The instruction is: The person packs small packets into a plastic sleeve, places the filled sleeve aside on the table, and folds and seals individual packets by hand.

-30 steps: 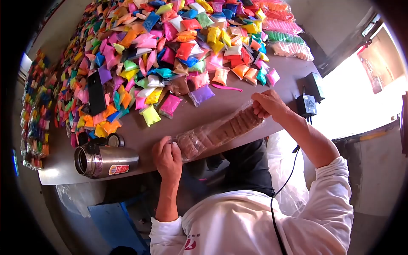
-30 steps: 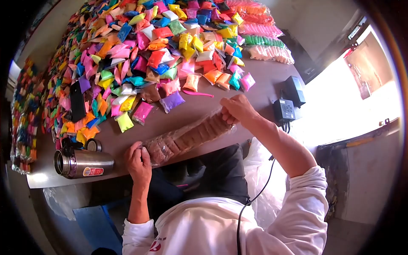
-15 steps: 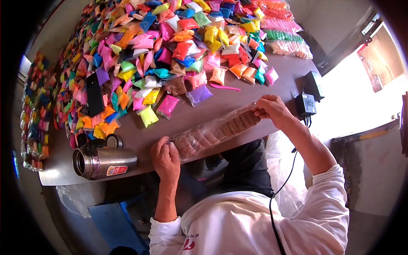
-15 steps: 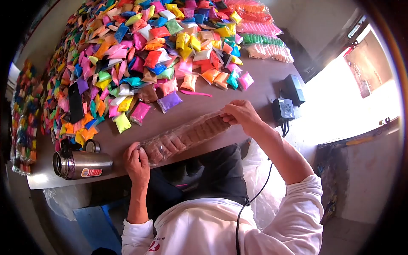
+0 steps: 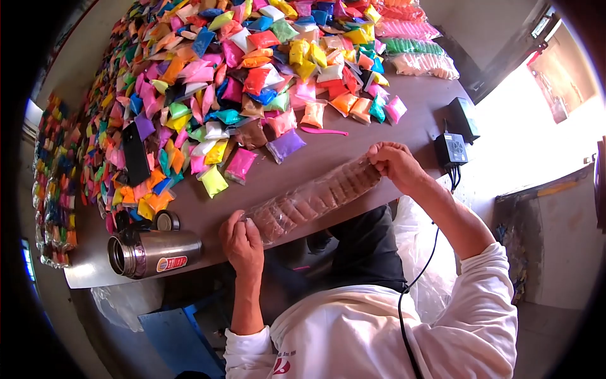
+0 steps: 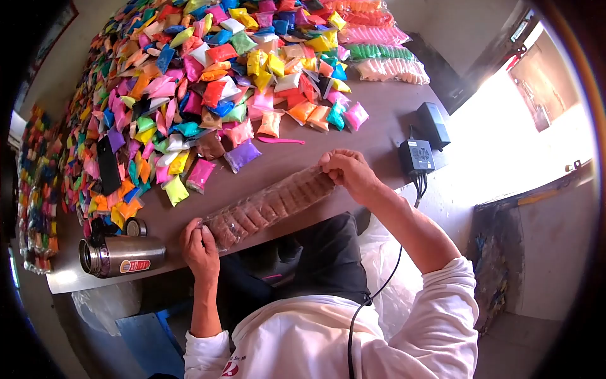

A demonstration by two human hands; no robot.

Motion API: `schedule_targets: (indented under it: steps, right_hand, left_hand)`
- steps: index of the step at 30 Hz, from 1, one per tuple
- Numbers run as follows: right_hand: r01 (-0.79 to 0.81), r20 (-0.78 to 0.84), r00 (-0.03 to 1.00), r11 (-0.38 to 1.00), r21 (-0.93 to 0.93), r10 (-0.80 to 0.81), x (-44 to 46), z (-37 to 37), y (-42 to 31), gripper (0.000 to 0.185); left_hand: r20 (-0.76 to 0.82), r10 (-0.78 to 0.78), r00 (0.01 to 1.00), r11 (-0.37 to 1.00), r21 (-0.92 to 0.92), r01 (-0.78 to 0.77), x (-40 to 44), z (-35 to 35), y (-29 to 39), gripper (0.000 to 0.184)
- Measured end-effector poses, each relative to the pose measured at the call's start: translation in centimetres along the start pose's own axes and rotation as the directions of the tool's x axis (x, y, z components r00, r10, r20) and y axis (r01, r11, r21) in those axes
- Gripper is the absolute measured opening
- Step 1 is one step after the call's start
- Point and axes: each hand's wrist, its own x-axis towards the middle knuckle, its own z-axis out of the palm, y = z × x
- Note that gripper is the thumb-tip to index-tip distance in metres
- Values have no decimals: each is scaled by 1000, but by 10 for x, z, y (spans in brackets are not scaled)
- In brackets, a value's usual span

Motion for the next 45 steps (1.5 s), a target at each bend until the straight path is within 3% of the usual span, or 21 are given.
schedule_targets:
  steps: [4, 9, 12, 19, 21, 22, 24, 27, 31, 33, 37, 39, 40, 41, 43, 45]
  right_hand:
    - [62, -50, 997, 998, 13, -61, -3, 4, 5, 6]
    - [175, 77, 982, 983, -59, -170, -6, -1, 3, 12]
    - [120, 208, 973, 988, -97, -98, 0, -13, 3, 16]
    - [204, 269, 954, 941, -269, -130, 0, -12, -9, 9]
    - [339, 322, 924, 832, -440, -206, 6, -15, -8, 17]
    - [335, 322, 925, 836, -435, -203, 5, -14, -9, 17]
    - [343, 267, 939, 616, -709, -215, 2, -11, -14, 13]
    - [269, 226, 962, 682, -680, -154, 5, -10, -14, 14]
    - [329, 230, 944, 597, -732, -238, 7, -9, -14, 11]
    - [273, 196, 962, 597, -755, -192, 6, -9, -13, 12]
    - [372, 253, 927, 588, -718, -277, -8, -10, -24, 19]
    - [267, 125, 943, 477, -837, -308, -22, -8, -32, 21]
    - [336, 162, 892, 379, -862, -422, -27, -9, -32, 23]
    - [341, 169, 890, 371, -864, -424, -32, -4, -32, 23]
    - [423, 348, 687, -38, -905, -637, -44, 17, -37, 27]
    - [566, 513, 620, -114, -817, -594, -51, 40, -28, 32]
  left_hand:
    - [-2, 9, 1000, 1000, 19, -9, 1, -1, 1, 17]
    - [5, 11, 1000, 1000, 16, -12, 0, 1, 0, 17]
    - [10, 1, 1000, 1000, 25, -1, 1, 0, 1, 17]
    - [37, -4, 999, 999, 33, 3, 1, 2, -1, 16]
    - [44, -8, 999, 999, 43, 6, 1, 3, -1, 15]
    - [48, -18, 999, 999, 45, 16, 1, 3, -2, 15]
    - [57, -31, 998, 998, 53, 28, 1, 4, -1, 15]
    - [46, -17, 999, 995, 99, 12, 2, 4, 3, 14]
    - [37, 13, 999, 997, 71, -16, 7, 5, 2, 13]
    - [56, 40, 998, 996, 82, -44, 6, 4, 0, 12]
    - [34, 19, 999, 997, 78, -22, 3, 4, 1, 11]
    - [35, 11, 999, 996, 85, -14, 3, 1, 3, 11]
    - [51, 14, 999, 996, 91, -18, 4, 0, 4, 11]
    - [42, 10, 999, 996, 90, -14, 5, 1, 3, 11]
    - [58, 1, 998, 997, 75, -5, 3, 2, 3, 11]
    - [52, -2, 999, 998, 64, -1, 3, 2, 4, 12]
